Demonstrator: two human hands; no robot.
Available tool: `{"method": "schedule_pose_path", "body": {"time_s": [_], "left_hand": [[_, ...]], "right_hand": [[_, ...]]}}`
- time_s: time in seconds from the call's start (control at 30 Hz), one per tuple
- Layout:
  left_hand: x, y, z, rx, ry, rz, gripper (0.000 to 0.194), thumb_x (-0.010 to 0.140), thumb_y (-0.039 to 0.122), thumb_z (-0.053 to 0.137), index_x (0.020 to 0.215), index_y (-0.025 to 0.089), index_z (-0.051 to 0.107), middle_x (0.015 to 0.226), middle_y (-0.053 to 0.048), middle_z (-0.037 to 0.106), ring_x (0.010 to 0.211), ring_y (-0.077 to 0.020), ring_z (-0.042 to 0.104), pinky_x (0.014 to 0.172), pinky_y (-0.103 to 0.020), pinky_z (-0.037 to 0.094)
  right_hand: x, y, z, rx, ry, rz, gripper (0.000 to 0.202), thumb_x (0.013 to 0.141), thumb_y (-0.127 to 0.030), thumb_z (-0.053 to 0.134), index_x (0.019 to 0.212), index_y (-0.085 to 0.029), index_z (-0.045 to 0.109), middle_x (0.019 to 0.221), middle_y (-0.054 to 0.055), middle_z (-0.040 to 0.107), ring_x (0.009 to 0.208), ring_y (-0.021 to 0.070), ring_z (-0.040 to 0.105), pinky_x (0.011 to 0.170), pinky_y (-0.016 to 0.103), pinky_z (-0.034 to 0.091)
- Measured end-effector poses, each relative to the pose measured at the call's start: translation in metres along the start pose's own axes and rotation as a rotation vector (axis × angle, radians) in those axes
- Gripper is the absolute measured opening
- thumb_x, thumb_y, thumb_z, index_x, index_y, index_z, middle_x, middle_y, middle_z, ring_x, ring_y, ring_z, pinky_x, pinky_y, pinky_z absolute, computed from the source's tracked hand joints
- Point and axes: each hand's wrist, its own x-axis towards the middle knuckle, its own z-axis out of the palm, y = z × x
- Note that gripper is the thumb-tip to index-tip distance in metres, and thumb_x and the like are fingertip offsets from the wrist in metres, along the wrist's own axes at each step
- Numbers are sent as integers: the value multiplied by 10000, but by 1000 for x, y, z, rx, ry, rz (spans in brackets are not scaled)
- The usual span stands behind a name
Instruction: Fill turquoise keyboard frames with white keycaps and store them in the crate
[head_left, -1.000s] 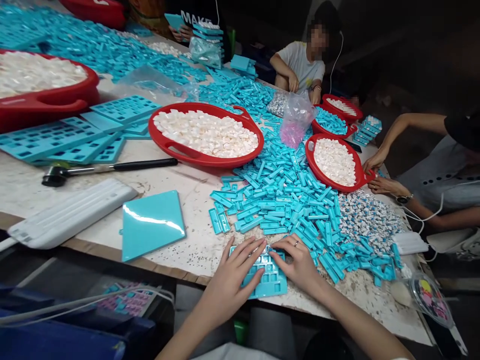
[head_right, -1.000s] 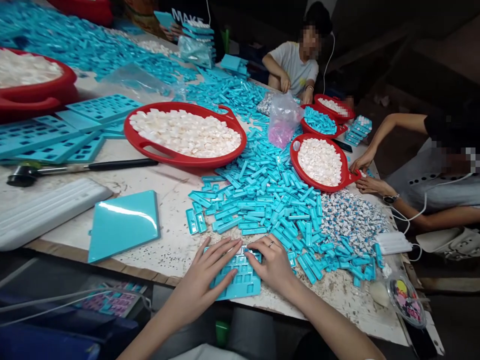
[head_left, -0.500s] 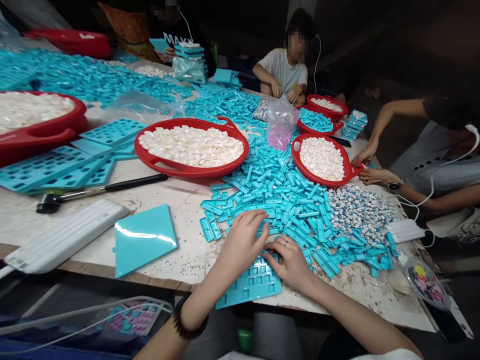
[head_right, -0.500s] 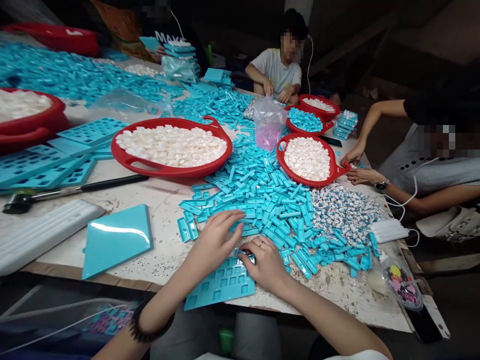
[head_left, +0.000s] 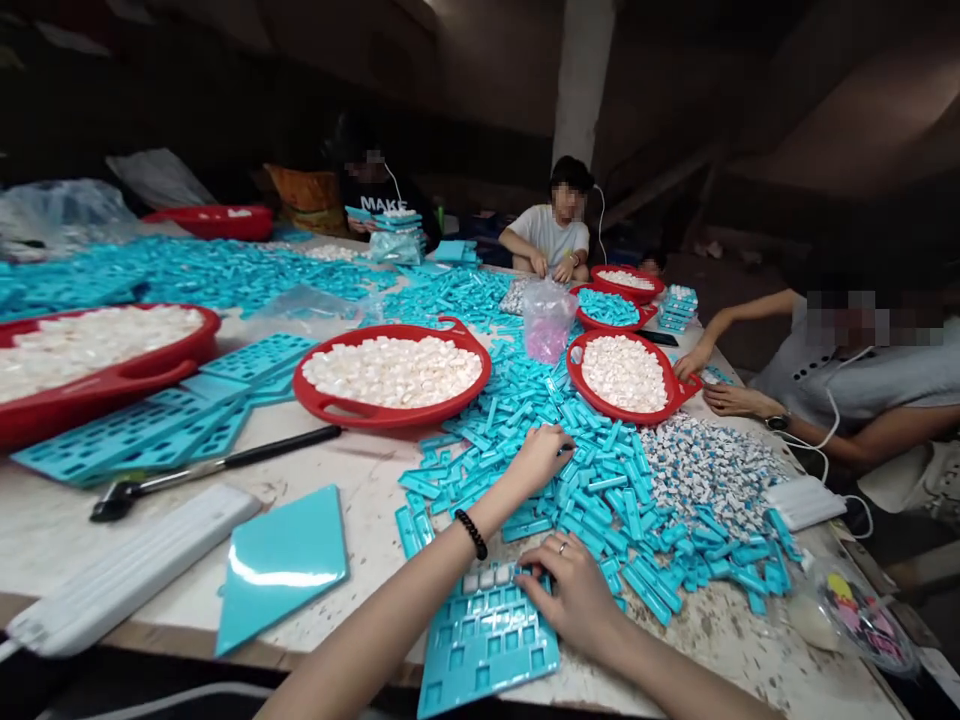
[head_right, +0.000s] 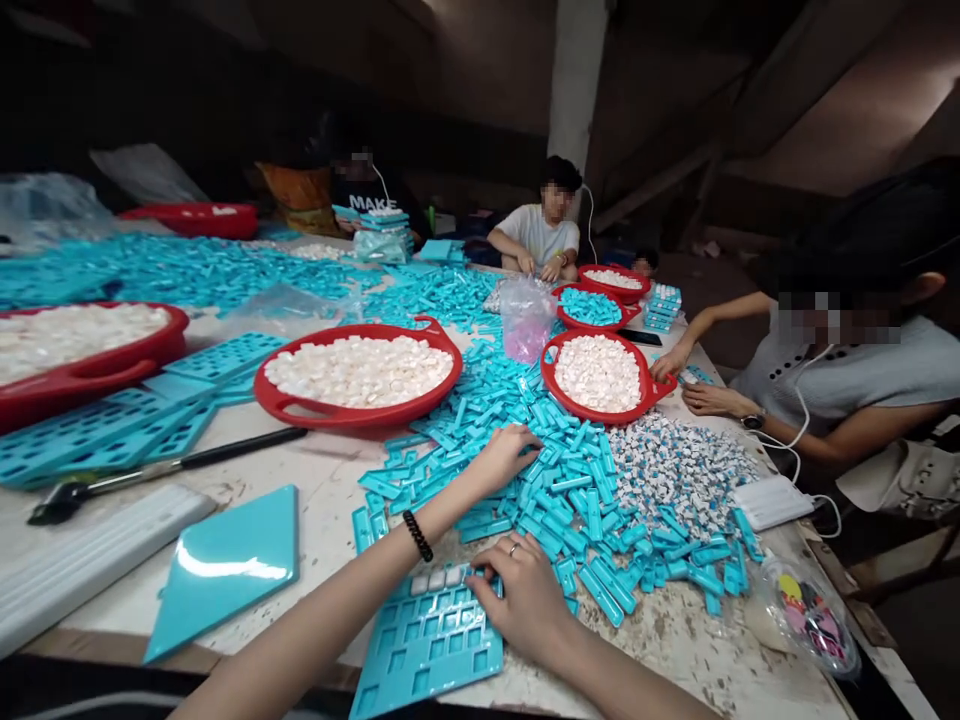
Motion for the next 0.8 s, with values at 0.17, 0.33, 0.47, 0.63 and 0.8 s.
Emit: {"method": "schedule_pose_path", "body": {"time_s": [0.17, 0.33, 0.47, 0.63, 0.8], "left_hand": [[6, 7, 5, 21, -11, -59, 209, 913, 228, 574, 1036, 187, 738, 1105, -112, 726, 1106, -304, 620, 910, -405, 424], [6, 13, 9, 23, -32, -84, 195, 886, 176, 554, 1004, 208, 706, 1018, -75, 753, 1054, -284, 640, 897, -400, 421], [6, 20, 12, 41, -15, -100, 237, 911, 153, 486, 1037, 173, 686, 1045, -127, 741, 1062, -311, 632, 931, -455, 392], [10, 18, 17, 32, 23, -82, 225, 901, 149, 481, 992, 166, 687, 1035, -150, 736, 1077, -327, 624, 985, -489, 352], [8, 7, 18, -72, 74, -37, 166, 839, 145, 535, 932, 189, 665, 965, -87, 740, 1012, -274, 650, 1042, -460, 353]], "right_hand": [[0, 3, 9, 28, 39, 9, 121, 846, -165, 758, 921, -232, 690, 805, -14, 692, 830, 195, 650, 832, 319, 411], [0, 4, 11, 27, 51, 30, 152, 819, -168, 785, 916, -246, 698, 807, -28, 704, 838, 185, 657, 855, 313, 405], [2, 2, 8, 11, 41, 27, 154, 798, -172, 797, 906, -236, 707, 788, -27, 706, 847, 184, 662, 835, 296, 411], [3, 1, 6, -8, 35, 33, 153, 782, -177, 806, 893, -228, 713, 797, -28, 717, 840, 177, 667, 830, 290, 415], [5, 1, 5, -22, 20, 44, 133, 797, -218, 804, 901, -235, 723, 788, -32, 721, 844, 174, 673, 852, 286, 421]]}}
